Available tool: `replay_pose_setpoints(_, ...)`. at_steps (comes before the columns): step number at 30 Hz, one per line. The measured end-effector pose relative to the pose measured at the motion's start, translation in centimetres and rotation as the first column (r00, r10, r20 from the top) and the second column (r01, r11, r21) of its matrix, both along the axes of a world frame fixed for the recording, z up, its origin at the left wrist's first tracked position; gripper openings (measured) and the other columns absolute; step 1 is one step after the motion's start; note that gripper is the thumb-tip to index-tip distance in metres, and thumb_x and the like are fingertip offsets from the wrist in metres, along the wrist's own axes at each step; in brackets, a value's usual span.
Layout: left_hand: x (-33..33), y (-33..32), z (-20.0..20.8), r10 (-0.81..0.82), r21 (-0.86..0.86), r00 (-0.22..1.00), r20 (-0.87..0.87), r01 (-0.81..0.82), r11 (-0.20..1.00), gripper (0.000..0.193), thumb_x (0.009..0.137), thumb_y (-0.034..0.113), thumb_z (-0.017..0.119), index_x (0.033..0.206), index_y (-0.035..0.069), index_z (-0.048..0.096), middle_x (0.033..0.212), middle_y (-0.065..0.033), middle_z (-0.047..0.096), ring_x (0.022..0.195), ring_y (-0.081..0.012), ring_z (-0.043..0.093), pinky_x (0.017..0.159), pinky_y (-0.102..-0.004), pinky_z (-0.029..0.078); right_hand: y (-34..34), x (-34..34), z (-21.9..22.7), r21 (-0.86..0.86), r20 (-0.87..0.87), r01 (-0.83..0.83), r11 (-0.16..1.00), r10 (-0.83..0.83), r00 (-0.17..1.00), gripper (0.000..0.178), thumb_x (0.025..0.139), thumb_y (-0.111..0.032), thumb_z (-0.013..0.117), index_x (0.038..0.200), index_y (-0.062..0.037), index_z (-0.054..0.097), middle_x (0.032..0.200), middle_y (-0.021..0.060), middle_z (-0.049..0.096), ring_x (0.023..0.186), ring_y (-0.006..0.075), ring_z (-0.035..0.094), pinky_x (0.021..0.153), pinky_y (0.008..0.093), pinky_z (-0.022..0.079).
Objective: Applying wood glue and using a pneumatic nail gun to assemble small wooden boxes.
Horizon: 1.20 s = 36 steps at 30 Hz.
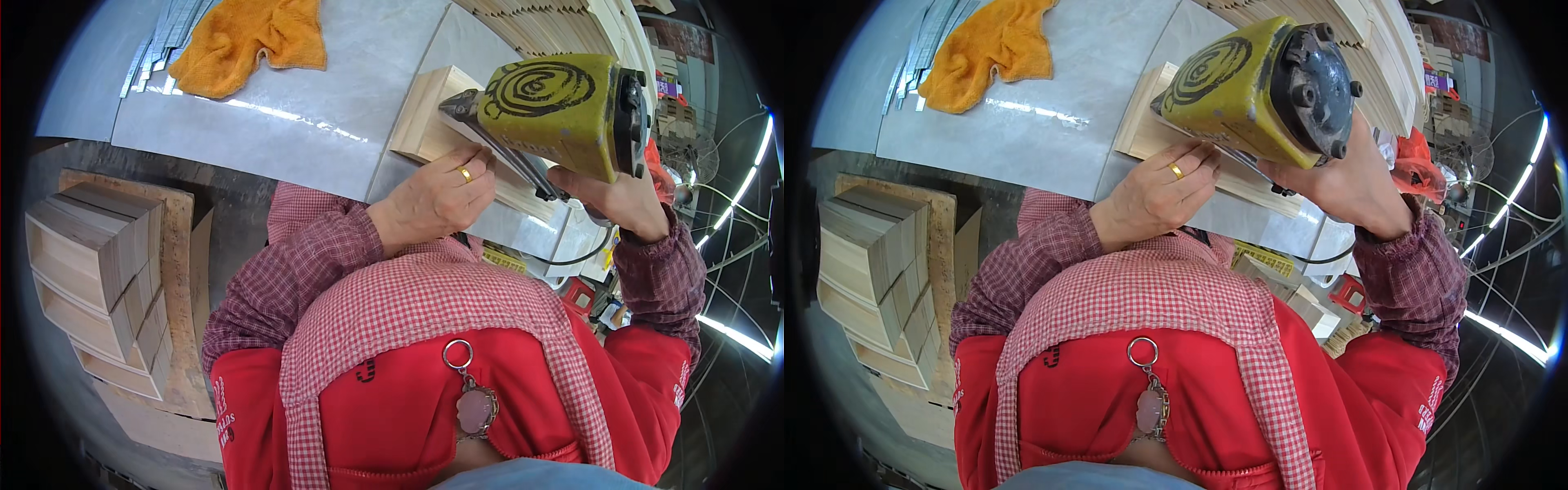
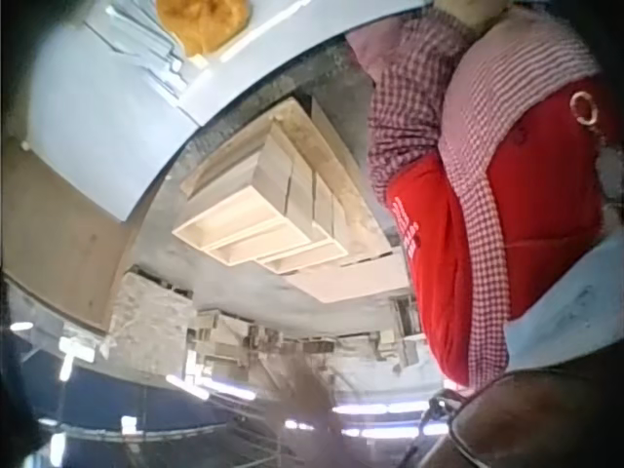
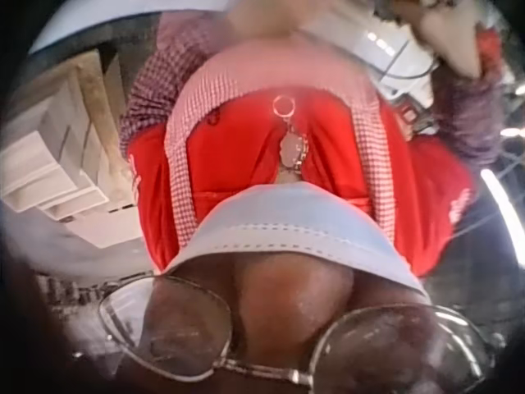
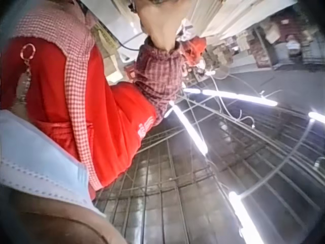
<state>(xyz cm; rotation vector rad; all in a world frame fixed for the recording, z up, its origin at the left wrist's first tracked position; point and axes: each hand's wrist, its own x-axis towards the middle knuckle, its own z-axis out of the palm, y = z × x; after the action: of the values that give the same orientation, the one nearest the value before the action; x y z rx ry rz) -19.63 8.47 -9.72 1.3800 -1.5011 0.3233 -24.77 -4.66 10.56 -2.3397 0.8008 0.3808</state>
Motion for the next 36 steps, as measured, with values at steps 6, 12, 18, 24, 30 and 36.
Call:
replay_pose_setpoints(6,-0.1,0.1,-0.1,-0.004,0.018,1.0,-0.013,0.004,1.0,0.016,0.075,0.005,0.058,0.091,0.0,0.06,0.096,-0.0092,0.059,0.089,-0.02,0.057,0.088,-0.0305,0.049,-0.4,-0.4,-0.4,-0.057,0.034,-0.092,0.994,0.094,0.995,0.049,0.064,-0.003,0.076,0.109,-0.0002,0.056,0.096,0.0112,0.064,0.082,0.0219,0.061,0.071,0.0311,0.05)
replay_pose_setpoints(12,-0.2,0.1,-0.4,0.017,0.007,1.0,0.002,-0.017,1.0,0.011,0.076,0.005,0.056,0.086,0.002,0.058,0.094,-0.0105,0.058,0.088,-0.0214,0.055,0.092,-0.0324,0.047,-0.5,-0.8,-0.7,-0.095,0.044,-0.207,0.974,0.212,0.976,0.05,0.064,-0.003,0.076,0.11,0.0001,0.055,0.1,0.0124,0.064,0.085,0.0236,0.062,0.074,0.0319,0.05)
replay_pose_setpoints(18,0.8,0.8,-0.6,0.001,-0.003,1.0,0.011,-0.001,1.0,0.015,0.077,0.004,0.059,0.092,0.0,0.061,0.1,-0.008,0.061,0.097,-0.0195,0.058,0.095,-0.0314,0.048,1.4,0.3,0.4,0.023,-0.114,0.163,0.986,-0.159,0.981,0.052,0.063,-0.004,0.078,0.109,0.0006,0.055,0.1,0.0136,0.063,0.085,0.025,0.062,0.075,0.0319,0.05)
replay_pose_setpoints(24,0.6,2.1,-1.3,0.017,-0.054,1.0,0.024,-0.016,0.998,0.012,0.079,0.005,0.055,0.09,0.001,0.059,0.104,-0.0116,0.06,0.099,-0.0218,0.058,0.099,-0.0339,0.045,0.8,-1.0,-0.6,-0.057,-0.059,-0.115,0.992,0.111,0.992,0.052,0.064,-0.005,0.078,0.11,0.001,0.055,0.1,0.0139,0.063,0.086,0.0254,0.062,0.075,0.0322,0.05)
replay_pose_setpoints(30,0.4,2.4,-1.8,0.018,-0.027,1.0,0.013,-0.018,0.999,0.01,0.08,0.004,0.055,0.088,0.001,0.059,0.107,-0.0112,0.063,0.098,-0.0193,0.061,0.101,-0.0328,0.045,0.7,-1.1,-1.1,-0.035,-0.002,-0.174,0.984,0.174,0.985,0.054,0.064,-0.007,0.08,0.111,0.0011,0.055,0.101,0.0143,0.063,0.087,0.0257,0.062,0.075,0.0325,0.05)
replay_pose_setpoints(36,0.4,2.6,-1.9,0.012,-0.011,1.0,0.009,-0.012,1.0,0.009,0.08,0.004,0.055,0.087,0.002,0.06,0.107,-0.011,0.064,0.099,-0.0187,0.061,0.101,-0.0321,0.045,0.4,-1.2,-1.1,-0.054,0.006,-0.22,0.974,0.22,0.975,0.054,0.064,-0.008,0.08,0.111,0.0013,0.055,0.101,0.0145,0.063,0.086,0.0258,0.062,0.075,0.0327,0.05)
